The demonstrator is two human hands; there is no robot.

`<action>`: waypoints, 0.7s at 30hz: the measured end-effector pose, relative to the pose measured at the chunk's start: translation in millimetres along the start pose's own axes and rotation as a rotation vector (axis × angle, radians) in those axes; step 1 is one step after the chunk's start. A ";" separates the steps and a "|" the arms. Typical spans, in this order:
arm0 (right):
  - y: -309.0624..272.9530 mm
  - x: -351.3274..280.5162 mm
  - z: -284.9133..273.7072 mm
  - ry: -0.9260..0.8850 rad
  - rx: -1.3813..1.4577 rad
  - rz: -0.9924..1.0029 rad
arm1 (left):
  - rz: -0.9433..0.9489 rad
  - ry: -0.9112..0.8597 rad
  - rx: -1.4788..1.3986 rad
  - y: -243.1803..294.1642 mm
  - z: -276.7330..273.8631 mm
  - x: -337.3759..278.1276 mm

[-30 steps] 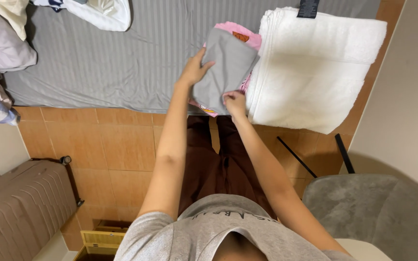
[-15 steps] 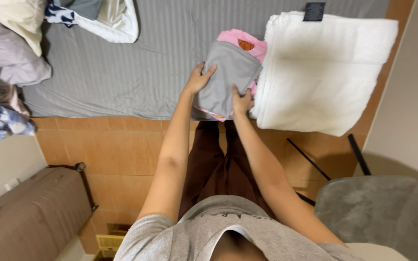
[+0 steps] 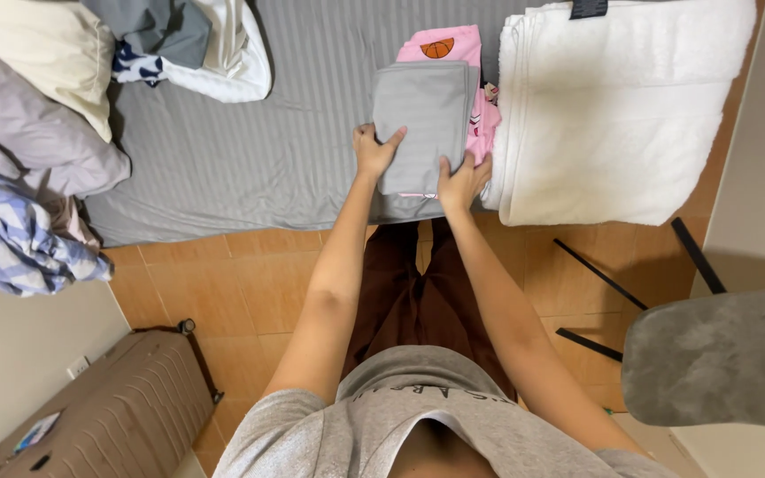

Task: The person folds a pink t-shirt and a gray t-shirt by hand on a bed, then places them on a stack of white towels. The person then picks up the stack of folded clothes and towels and moves them to the side of the bed.

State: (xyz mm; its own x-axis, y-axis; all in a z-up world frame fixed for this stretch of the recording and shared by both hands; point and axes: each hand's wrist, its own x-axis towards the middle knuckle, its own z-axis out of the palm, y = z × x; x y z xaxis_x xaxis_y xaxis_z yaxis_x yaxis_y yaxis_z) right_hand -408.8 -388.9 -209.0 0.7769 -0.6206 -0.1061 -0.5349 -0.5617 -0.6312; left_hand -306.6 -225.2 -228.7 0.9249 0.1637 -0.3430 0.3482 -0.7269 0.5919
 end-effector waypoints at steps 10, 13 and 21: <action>-32.4 -43.2 -37.9 -0.089 0.280 -0.365 | -0.241 -0.570 -0.798 -7.4 -29.1 -4.6; 26.2 -30.9 9.3 -0.142 0.403 -0.052 | -0.336 -0.436 -0.973 15.4 -65.4 -7.7; 37.2 19.4 7.0 -0.186 0.082 0.482 | -0.554 -0.358 -1.450 -20.7 -104.9 -9.0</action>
State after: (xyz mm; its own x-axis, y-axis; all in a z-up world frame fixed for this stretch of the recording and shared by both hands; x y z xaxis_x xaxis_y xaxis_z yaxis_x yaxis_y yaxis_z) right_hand -411.3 -418.0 -239.9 0.4984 -0.6864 -0.5296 -0.8244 -0.1862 -0.5345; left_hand -306.1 -141.7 -161.4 0.6310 -0.1303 -0.7647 0.6518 0.6237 0.4315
